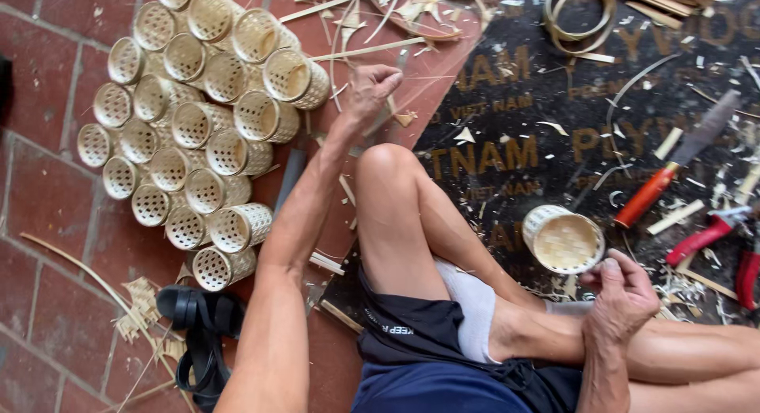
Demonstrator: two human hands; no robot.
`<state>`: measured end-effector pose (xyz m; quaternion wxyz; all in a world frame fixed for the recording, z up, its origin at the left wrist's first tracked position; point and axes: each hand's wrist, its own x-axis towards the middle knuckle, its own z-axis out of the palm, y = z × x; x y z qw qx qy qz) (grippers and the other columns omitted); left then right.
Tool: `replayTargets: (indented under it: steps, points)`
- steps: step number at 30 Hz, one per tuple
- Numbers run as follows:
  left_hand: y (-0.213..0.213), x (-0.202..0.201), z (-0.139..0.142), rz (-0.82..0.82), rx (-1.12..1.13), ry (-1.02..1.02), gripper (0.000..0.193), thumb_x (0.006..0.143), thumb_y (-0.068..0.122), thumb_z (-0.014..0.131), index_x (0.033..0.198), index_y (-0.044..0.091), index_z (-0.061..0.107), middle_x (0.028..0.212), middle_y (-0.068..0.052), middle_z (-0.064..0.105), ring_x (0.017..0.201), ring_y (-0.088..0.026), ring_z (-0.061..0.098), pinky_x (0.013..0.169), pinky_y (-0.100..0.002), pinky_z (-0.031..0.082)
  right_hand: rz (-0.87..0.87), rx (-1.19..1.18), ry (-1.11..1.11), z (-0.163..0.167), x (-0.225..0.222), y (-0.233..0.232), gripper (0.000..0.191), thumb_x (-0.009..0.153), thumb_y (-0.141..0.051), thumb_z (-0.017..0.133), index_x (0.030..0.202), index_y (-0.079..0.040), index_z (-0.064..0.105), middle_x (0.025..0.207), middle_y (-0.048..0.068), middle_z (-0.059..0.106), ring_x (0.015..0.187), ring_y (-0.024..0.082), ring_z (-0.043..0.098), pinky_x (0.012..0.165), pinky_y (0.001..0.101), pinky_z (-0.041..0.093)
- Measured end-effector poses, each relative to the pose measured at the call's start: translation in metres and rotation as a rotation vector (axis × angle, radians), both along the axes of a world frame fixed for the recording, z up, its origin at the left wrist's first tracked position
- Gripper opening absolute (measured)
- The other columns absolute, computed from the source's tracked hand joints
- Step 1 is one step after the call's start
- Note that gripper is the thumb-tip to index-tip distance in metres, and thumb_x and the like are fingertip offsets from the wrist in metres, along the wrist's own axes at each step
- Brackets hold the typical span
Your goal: The person sits on the floor fitting a woven bamboo rim ring onto a perforated woven bamboo container, pressing the rim into place by hand. They bend a thin bamboo strip around a gray plastic pipe to shape it, fit the strip as a rim, then set the finished container with a stack of completed ones.
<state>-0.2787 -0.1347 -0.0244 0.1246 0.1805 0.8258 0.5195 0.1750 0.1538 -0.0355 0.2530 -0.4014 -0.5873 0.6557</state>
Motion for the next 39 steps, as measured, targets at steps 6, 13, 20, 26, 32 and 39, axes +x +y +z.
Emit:
replayTargets:
  steps: [6, 13, 20, 26, 32, 39]
  points:
    - [-0.022, -0.010, -0.022, 0.246, -0.259, 0.809, 0.031, 0.083, 0.011, 0.066, 0.108, -0.005, 0.072, 0.096, -0.019, 0.066, 0.084, -0.029, 0.066, 0.069, -0.034, 0.056, 0.093, 0.122, -0.045, 0.002, -0.012, -0.006, 0.014, 0.118, -0.002, 0.064, 0.123, 0.011, 0.066, 0.098, 0.012, 0.070, 0.078, 0.014, 0.068, 0.076, 0.0299, 0.061]
    - [0.006, -0.051, -0.031, 0.027, -0.734, 0.824, 0.023, 0.100, 0.002, 0.059, 0.078, 0.007, 0.063, 0.080, -0.007, 0.059, 0.075, -0.020, 0.057, 0.053, -0.036, 0.047, 0.088, 0.125, -0.093, 0.012, -0.013, -0.010, 0.015, 0.119, -0.002, 0.063, 0.124, 0.012, 0.065, 0.099, 0.013, 0.070, 0.076, 0.014, 0.069, 0.075, 0.0302, 0.062]
    - [0.026, -0.060, -0.003, 0.178, -0.299, 1.002, 0.011, 0.091, 0.015, 0.063, 0.091, 0.003, 0.064, 0.088, -0.007, 0.056, 0.074, -0.014, 0.052, 0.053, -0.026, 0.047, 0.079, 0.117, -0.113, 0.010, -0.012, -0.008, 0.016, 0.118, -0.003, 0.063, 0.124, 0.012, 0.065, 0.098, 0.012, 0.070, 0.076, 0.013, 0.068, 0.075, 0.0297, 0.062]
    - [0.041, -0.095, -0.005, 0.224, -0.292, 0.867, 0.023, 0.100, 0.004, 0.056, 0.081, 0.009, 0.066, 0.066, -0.001, 0.052, 0.053, -0.010, 0.045, 0.037, -0.030, 0.034, 0.089, 0.095, -0.094, 0.012, -0.015, -0.005, 0.015, 0.115, -0.003, 0.064, 0.123, 0.010, 0.066, 0.095, 0.010, 0.070, 0.073, 0.013, 0.068, 0.072, 0.0281, 0.060]
    - [0.038, -0.086, 0.003, 0.065, -0.174, 0.397, 0.019, 0.099, 0.009, 0.062, 0.081, 0.006, 0.069, 0.067, -0.001, 0.065, 0.056, -0.006, 0.057, 0.048, -0.021, 0.049, 0.071, 0.094, -0.102, 0.017, -0.012, -0.009, 0.015, 0.116, -0.003, 0.065, 0.124, 0.010, 0.066, 0.095, 0.011, 0.070, 0.076, 0.013, 0.068, 0.075, 0.0286, 0.061]
    - [0.029, -0.063, 0.030, -0.009, 0.323, -0.352, 0.007, 0.092, 0.002, 0.069, 0.098, 0.003, 0.072, 0.078, -0.005, 0.072, 0.060, -0.008, 0.062, 0.052, -0.023, 0.055, 0.093, 0.102, -0.111, 0.015, -0.017, -0.006, 0.018, 0.113, -0.003, 0.064, 0.126, 0.009, 0.066, 0.098, 0.011, 0.070, 0.078, 0.014, 0.069, 0.072, 0.0288, 0.061]
